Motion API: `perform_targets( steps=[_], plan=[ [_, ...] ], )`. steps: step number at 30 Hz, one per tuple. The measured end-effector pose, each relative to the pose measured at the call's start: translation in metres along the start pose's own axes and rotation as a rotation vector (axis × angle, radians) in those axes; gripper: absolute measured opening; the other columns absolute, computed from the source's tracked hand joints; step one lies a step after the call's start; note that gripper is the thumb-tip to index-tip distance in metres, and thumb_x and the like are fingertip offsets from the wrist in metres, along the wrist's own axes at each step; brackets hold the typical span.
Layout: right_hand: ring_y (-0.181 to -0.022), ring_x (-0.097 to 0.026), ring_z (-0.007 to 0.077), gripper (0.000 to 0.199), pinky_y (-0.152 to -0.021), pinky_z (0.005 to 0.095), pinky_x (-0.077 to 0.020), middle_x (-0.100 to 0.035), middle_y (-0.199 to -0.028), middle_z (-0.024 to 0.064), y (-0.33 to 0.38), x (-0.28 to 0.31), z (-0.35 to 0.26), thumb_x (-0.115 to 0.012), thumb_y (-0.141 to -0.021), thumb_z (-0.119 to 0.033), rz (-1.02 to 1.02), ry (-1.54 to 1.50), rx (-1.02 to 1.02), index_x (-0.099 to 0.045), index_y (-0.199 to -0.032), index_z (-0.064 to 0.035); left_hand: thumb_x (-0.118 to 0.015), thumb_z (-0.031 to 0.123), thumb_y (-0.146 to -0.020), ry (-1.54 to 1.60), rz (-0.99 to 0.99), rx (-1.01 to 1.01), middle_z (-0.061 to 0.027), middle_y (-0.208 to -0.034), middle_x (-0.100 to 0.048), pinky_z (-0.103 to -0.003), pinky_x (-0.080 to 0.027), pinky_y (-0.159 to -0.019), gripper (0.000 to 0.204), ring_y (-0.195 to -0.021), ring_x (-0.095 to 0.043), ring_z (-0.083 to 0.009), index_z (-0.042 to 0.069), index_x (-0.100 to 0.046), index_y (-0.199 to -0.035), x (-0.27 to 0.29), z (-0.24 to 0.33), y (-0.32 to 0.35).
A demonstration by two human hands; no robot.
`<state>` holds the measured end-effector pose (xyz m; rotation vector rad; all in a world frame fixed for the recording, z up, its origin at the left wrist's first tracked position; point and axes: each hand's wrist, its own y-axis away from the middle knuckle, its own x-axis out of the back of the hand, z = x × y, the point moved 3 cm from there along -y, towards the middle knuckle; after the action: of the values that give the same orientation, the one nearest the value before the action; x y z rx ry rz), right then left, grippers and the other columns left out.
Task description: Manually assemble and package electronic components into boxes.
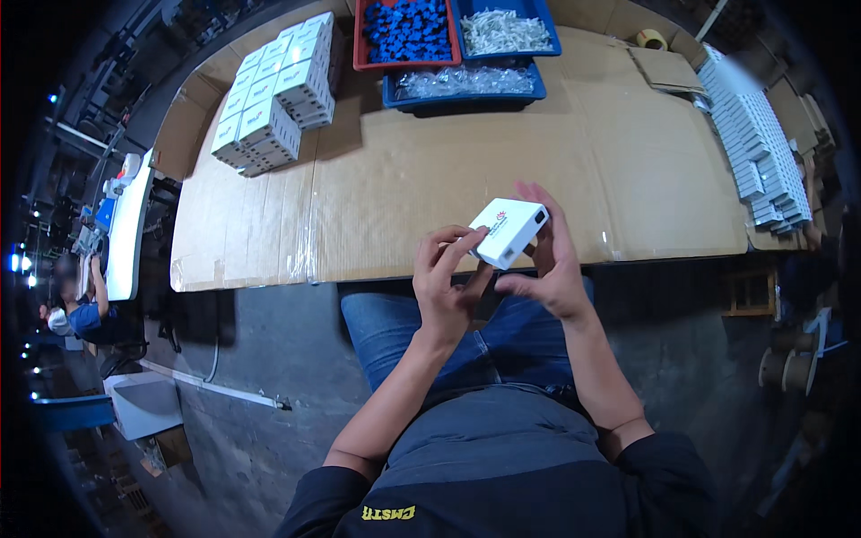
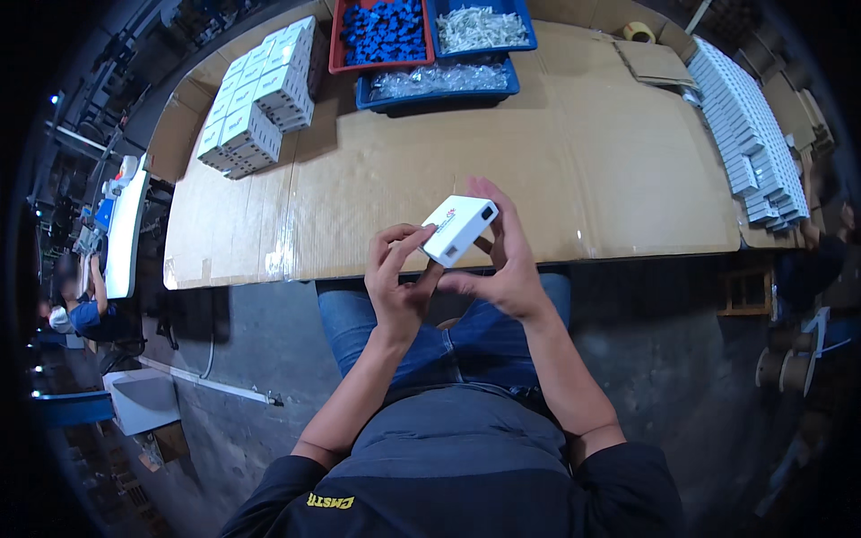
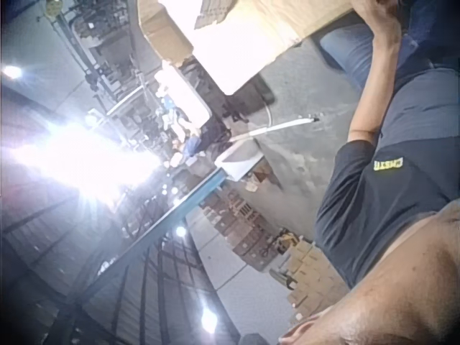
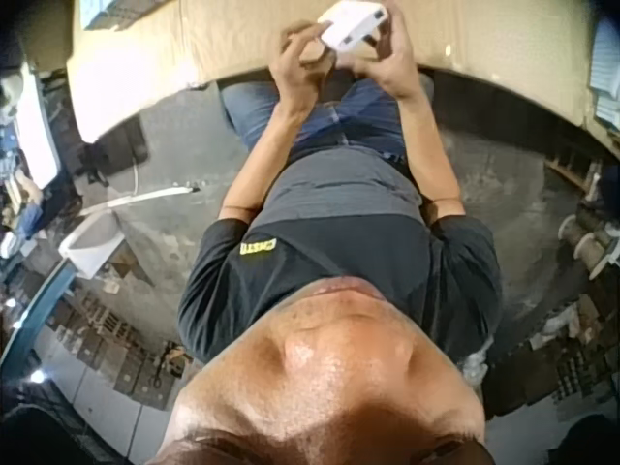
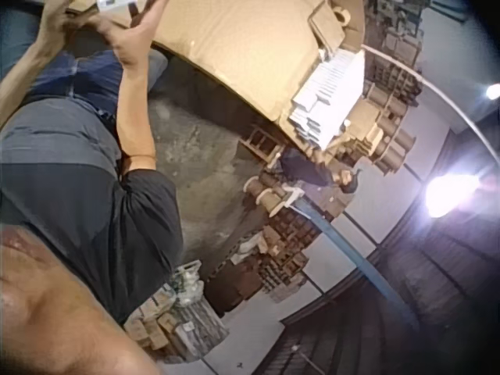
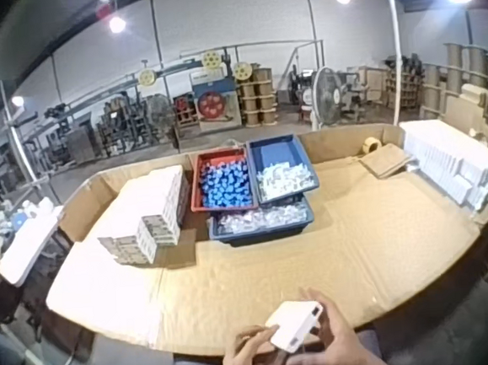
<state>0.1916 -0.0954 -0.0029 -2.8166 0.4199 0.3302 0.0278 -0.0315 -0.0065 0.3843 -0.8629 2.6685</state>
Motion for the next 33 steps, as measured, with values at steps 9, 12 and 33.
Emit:
perform_targets(
  steps=[9,12,33],
  plan=[
    [-0.149,-0.04,0.0321,0.104,-0.118,0.0441,-0.0413,-0.036,-0.16,0.0213,0.013,0.005,-0.055,-0.09,-0.073,-0.006,-0.067,0.526,0.394,-0.028,-0.155,-0.0097,-0.087,0.005,-0.072,0.062,-0.1,-0.144,-0.0189,-0.135,-0.055,-0.041,-0.055,-0.097,0.084,-0.111,-0.065,-0.0332,0.007,-0.049,-0.147,-0.019,0.018,-0.002],
    [-0.139,-0.049,0.0281,0.097,-0.116,0.0417,-0.0419,-0.047,-0.149,0.0177,0.013,0.029,-0.059,-0.088,-0.076,-0.012,0.008,0.458,0.306,-0.031,-0.154,-0.0084,-0.087,0.007,-0.077,0.098,-0.203,0.036,-0.0193,-0.134,-0.056,-0.041,-0.055,-0.095,0.076,-0.11,-0.065,-0.0314,0.005,-0.051,-0.144,-0.029,0.017,0.007],
    [-0.059,-0.061,0.0149,0.037,-0.056,0.0311,-0.0537,-0.065,-0.084,0.0067,-0.051,0.385,-0.011,-0.063,-0.101,-0.042,0.581,-0.538,-0.393,-0.065,-0.088,-0.0075,-0.073,0.008,-0.09,-0.091,-0.506,0.053,-0.0119,-0.118,-0.068,-0.042,-0.046,-0.098,0.034,-0.11,-0.062,-0.0314,0.006,-0.067,-0.123,-0.153,-0.037,-0.032]
  ],
)
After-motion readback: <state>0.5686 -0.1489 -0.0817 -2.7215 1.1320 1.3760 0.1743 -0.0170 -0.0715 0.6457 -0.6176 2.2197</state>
